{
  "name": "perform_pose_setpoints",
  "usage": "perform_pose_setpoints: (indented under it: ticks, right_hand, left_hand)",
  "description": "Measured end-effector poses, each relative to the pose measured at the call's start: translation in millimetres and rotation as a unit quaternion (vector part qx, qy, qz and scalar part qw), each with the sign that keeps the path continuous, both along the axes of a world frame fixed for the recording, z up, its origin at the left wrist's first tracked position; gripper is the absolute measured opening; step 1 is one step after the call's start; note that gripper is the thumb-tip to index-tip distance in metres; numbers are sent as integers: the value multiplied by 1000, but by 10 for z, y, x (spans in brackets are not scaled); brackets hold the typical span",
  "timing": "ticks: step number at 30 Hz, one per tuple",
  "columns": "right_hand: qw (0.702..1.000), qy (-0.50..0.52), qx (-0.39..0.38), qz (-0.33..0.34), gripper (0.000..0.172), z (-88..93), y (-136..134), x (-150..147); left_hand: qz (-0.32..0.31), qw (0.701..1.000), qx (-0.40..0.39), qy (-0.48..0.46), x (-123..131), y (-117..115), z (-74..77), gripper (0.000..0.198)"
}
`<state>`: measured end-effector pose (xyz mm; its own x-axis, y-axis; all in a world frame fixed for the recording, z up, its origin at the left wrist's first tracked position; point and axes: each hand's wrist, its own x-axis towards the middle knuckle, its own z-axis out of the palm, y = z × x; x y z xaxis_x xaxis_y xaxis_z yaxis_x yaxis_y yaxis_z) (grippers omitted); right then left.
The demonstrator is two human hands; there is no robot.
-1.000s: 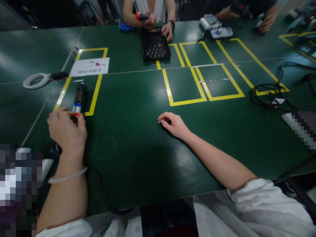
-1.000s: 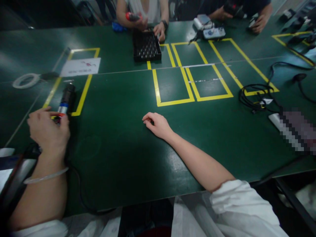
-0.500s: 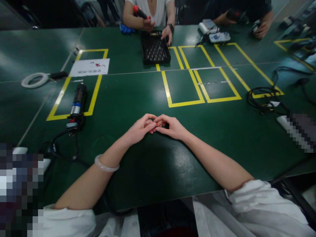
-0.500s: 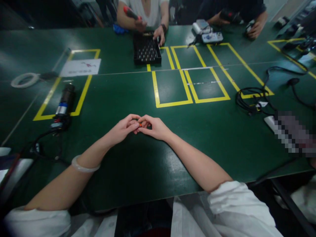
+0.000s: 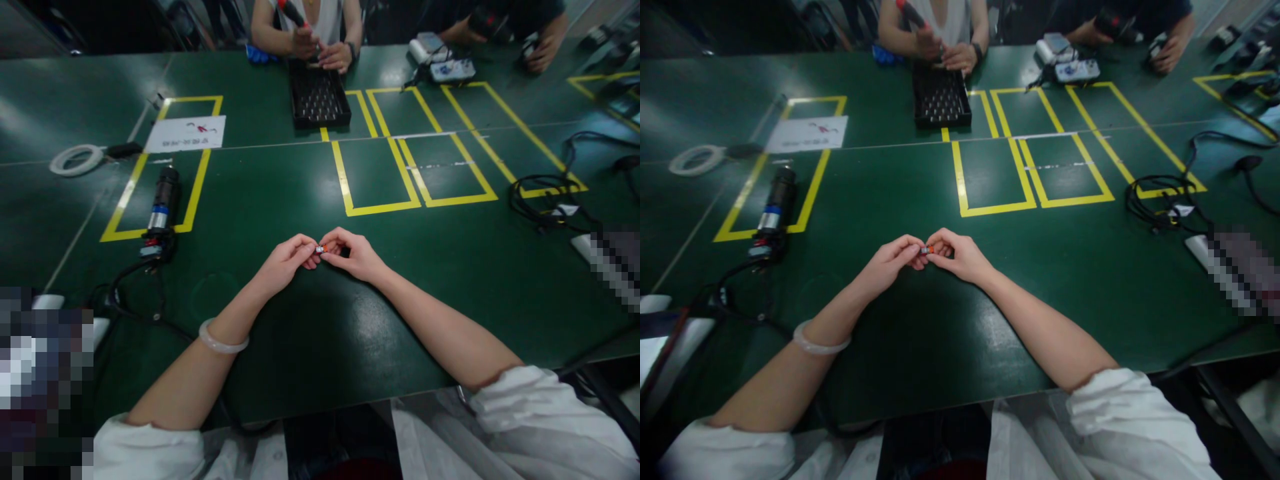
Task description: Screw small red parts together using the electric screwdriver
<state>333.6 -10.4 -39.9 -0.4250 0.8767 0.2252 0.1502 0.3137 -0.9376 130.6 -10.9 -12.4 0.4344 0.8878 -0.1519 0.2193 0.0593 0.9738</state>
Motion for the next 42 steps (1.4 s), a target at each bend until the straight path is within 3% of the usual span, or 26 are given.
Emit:
perform_pose_setpoints:
  ticks: [11,15,25,42]
  right_hand:
    - [1000,23,-20,1,18,4,13,-4]
    - [1000,19,2,0,13,-2,22,-9]
    - [997,-24,74,-25,17,-3,27,-10]
    - [987,-90,134,-14,11,24,-8,-9]
  left_hand:
    - [0,1000,27,3,-7,-35,-31,30]
    - [11,999,49,10,-18,-34,-57,29]
    - [33,996,88,5,-18,-18,-78,27]
    - [11,992,115,43,-43,-13,-40,20]
